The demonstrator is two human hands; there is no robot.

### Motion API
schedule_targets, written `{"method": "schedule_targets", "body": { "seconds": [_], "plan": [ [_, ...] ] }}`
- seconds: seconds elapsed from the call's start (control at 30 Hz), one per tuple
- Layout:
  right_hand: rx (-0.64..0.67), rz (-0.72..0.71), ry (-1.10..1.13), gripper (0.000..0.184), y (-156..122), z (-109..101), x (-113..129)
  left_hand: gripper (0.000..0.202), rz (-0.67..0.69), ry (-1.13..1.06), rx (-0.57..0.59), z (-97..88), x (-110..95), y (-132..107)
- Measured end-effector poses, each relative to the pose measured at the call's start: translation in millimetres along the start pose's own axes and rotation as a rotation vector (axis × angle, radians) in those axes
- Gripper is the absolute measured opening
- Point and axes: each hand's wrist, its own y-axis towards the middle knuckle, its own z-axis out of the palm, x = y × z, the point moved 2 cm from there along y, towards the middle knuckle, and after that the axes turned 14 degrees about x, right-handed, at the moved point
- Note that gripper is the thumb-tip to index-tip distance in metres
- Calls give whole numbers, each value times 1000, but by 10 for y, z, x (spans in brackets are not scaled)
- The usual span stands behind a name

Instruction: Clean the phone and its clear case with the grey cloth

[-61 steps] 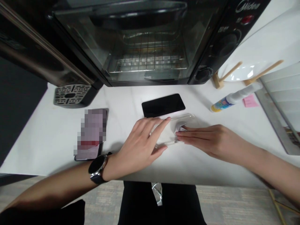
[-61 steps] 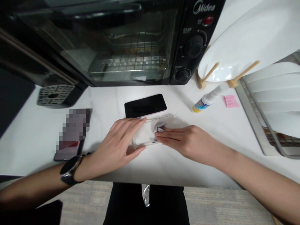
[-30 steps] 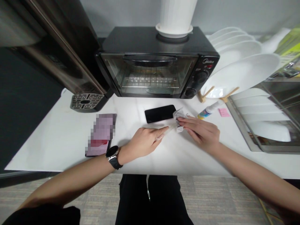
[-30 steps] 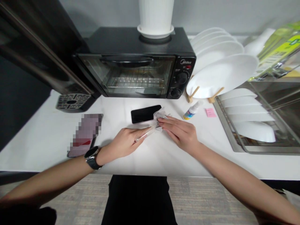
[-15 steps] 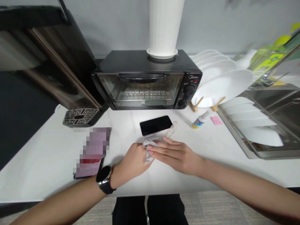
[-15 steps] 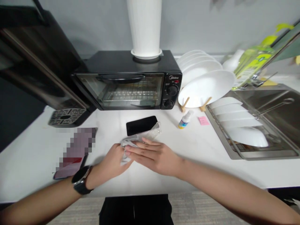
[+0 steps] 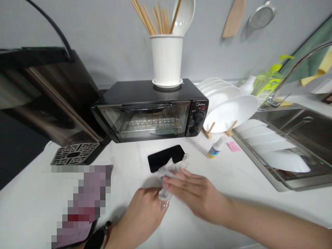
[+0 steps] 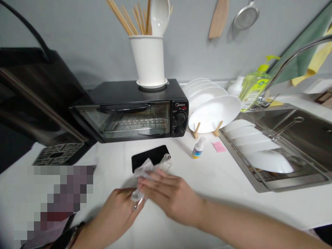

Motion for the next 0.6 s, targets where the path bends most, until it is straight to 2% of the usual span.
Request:
{"method": "schedule_targets", "body": {
  "seconds": [0.1, 0.17, 0.23, 0.33, 0.43, 0.5, 0.6],
  "plan": [
    [63, -128, -37, 35, 25, 6, 189, 31, -20, -62, -12, 41, 6, 9],
    [86, -148, -47, 34, 9, 19, 178, 30, -47, -77, 3, 54, 20, 12],
    [63, -109, -31, 36, -26, 26, 68, 29, -30, -19, 13, 45, 23, 8],
    [20, 49, 15, 53, -84, 24, -203, 30, -21, 7, 85, 12, 24, -6],
    [-1, 183, 16, 69, -119, 18, -416, 51, -48, -54, 141, -32, 26, -16],
    [-5, 208, 8, 71, -122, 22, -448, 53, -51, -57, 143, -57, 21, -13],
    [18, 185, 23, 63, -96, 36, -324, 41, -56, -56, 115, -65, 11, 2]
  ]
}}
